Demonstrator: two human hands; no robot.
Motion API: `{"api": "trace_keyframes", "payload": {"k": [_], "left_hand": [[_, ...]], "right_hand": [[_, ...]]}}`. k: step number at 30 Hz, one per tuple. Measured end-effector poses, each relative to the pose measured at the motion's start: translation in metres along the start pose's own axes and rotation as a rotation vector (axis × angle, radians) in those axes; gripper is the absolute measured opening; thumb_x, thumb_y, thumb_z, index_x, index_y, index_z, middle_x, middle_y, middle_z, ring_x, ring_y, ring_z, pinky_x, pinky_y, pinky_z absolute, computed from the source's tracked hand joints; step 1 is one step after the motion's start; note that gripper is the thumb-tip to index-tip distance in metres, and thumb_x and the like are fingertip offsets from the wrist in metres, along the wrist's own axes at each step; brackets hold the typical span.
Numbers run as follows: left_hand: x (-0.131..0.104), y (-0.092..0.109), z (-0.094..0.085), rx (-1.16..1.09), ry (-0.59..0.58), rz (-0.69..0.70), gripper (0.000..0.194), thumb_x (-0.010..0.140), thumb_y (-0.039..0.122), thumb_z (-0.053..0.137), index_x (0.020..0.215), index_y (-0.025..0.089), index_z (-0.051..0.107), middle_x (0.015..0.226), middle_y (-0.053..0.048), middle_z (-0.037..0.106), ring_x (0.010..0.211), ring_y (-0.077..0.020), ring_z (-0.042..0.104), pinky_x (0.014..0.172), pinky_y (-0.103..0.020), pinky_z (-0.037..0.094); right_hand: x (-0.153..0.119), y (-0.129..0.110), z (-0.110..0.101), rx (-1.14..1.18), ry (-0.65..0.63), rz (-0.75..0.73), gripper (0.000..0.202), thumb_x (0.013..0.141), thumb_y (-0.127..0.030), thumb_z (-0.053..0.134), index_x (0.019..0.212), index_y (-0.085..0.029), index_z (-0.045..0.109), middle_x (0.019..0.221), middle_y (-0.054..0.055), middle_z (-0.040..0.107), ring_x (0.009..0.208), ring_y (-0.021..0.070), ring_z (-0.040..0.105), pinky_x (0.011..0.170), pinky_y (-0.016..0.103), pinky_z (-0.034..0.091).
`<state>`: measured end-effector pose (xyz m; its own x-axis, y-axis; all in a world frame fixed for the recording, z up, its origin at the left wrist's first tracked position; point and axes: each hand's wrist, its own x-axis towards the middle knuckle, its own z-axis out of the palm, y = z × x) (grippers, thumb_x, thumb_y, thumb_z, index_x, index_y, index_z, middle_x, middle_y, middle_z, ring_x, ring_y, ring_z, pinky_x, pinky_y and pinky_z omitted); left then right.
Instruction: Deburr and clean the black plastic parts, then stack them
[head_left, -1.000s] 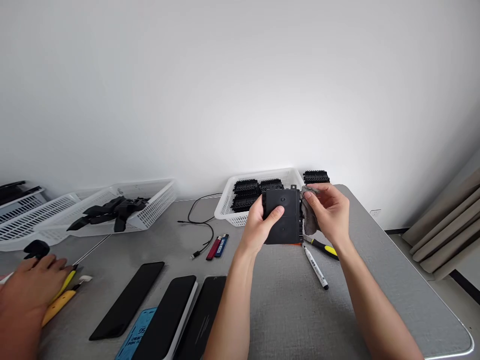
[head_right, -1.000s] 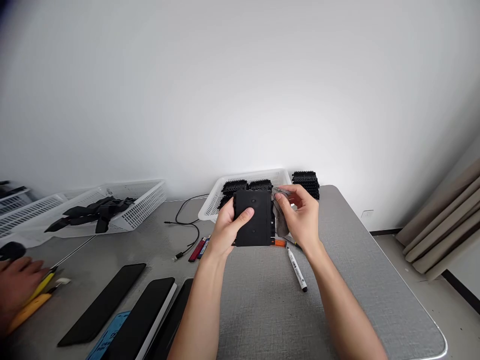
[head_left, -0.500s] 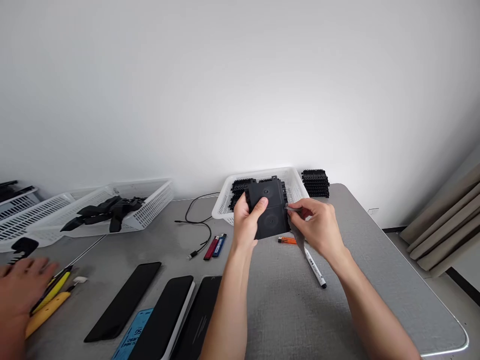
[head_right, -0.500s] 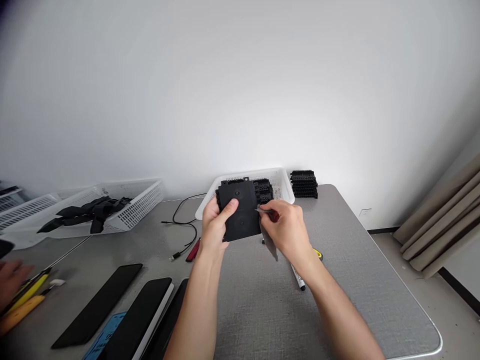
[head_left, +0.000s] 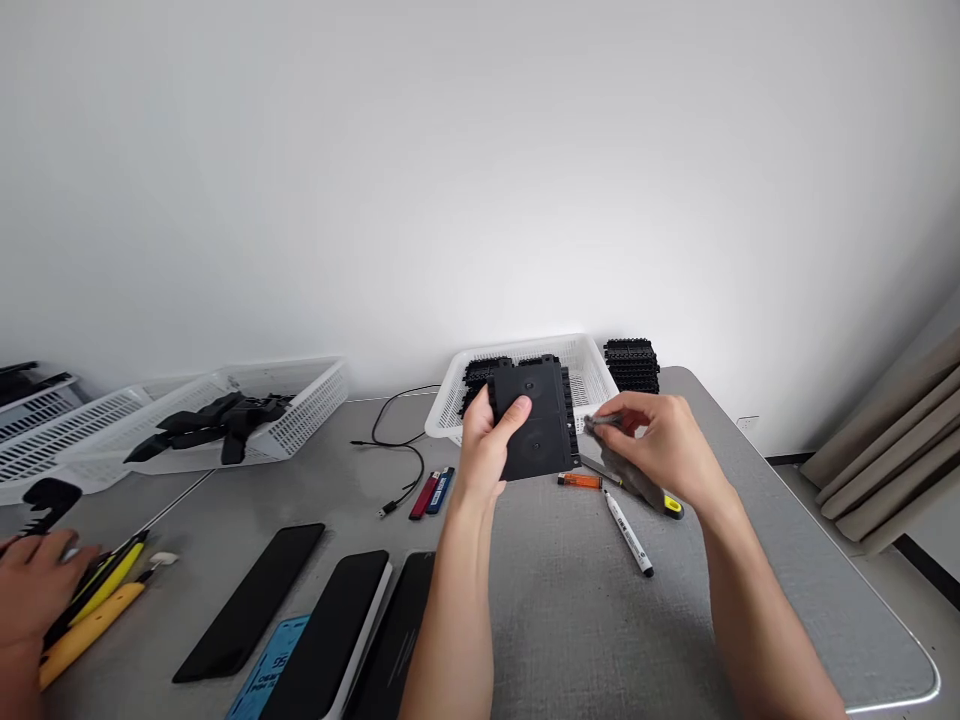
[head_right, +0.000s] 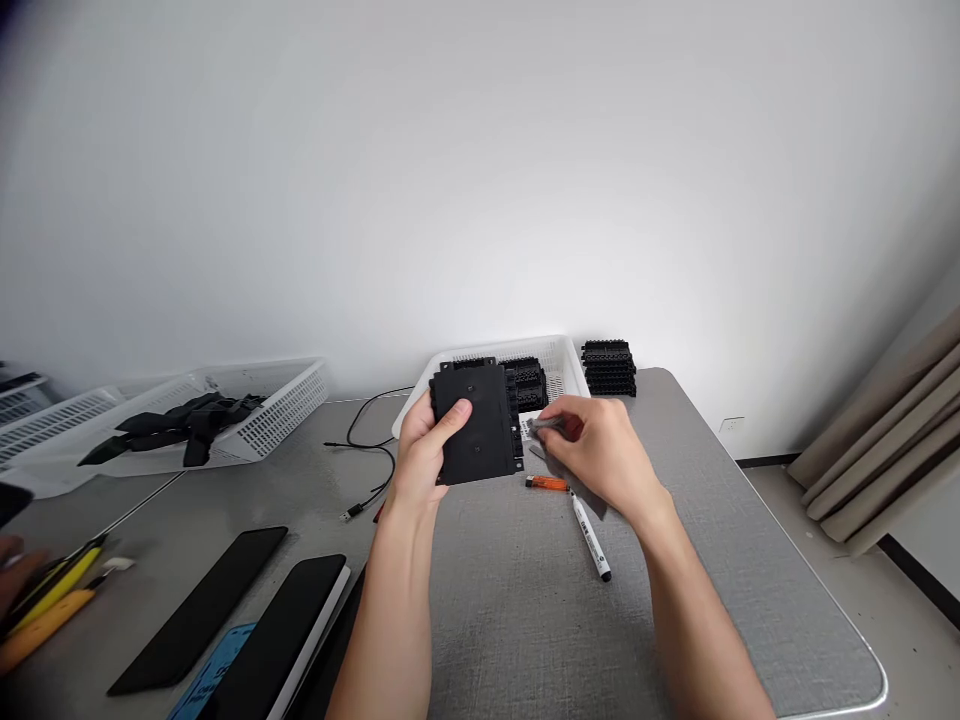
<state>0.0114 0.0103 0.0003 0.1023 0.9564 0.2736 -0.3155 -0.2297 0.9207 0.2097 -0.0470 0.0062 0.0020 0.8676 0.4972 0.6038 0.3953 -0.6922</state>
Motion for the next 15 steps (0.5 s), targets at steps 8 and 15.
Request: {"api": "trace_keyframes", "payload": {"k": [8, 15], "left_hand": [[-0.001, 0.000, 0.002, 0.040, -0.060, -0.023, 0.042, 0.071, 0.041, 0.081, 0.103, 0.018, 0.066, 0.102, -0.008, 0.075, 0.090, -0.0262, 0.071, 0.069, -0.030, 0.056], [-0.003, 0.003, 0.003, 0.044, -0.054, -0.056, 0.043, 0.072, 0.041, 0.080, 0.105, 0.018, 0.065, 0.102, -0.008, 0.074, 0.089, -0.0264, 0.071, 0.070, -0.032, 0.057]], "right_hand": [[-0.006, -0.011, 0.004, 0.024, -0.237, -0.107, 0.012, 0.081, -0.013, 0.060, 0.080, -0.020, 0.070, 0.064, -0.002, 0.062, 0.057, 0.0116, 0.052, 0.055, 0.023, 0.039], [-0.004, -0.013, 0.015, 0.052, -0.052, -0.027, 0.010, 0.077, -0.016, 0.060, 0.074, -0.019, 0.069, 0.055, -0.004, 0.056, 0.050, 0.0102, 0.045, 0.050, 0.023, 0.034]]}}
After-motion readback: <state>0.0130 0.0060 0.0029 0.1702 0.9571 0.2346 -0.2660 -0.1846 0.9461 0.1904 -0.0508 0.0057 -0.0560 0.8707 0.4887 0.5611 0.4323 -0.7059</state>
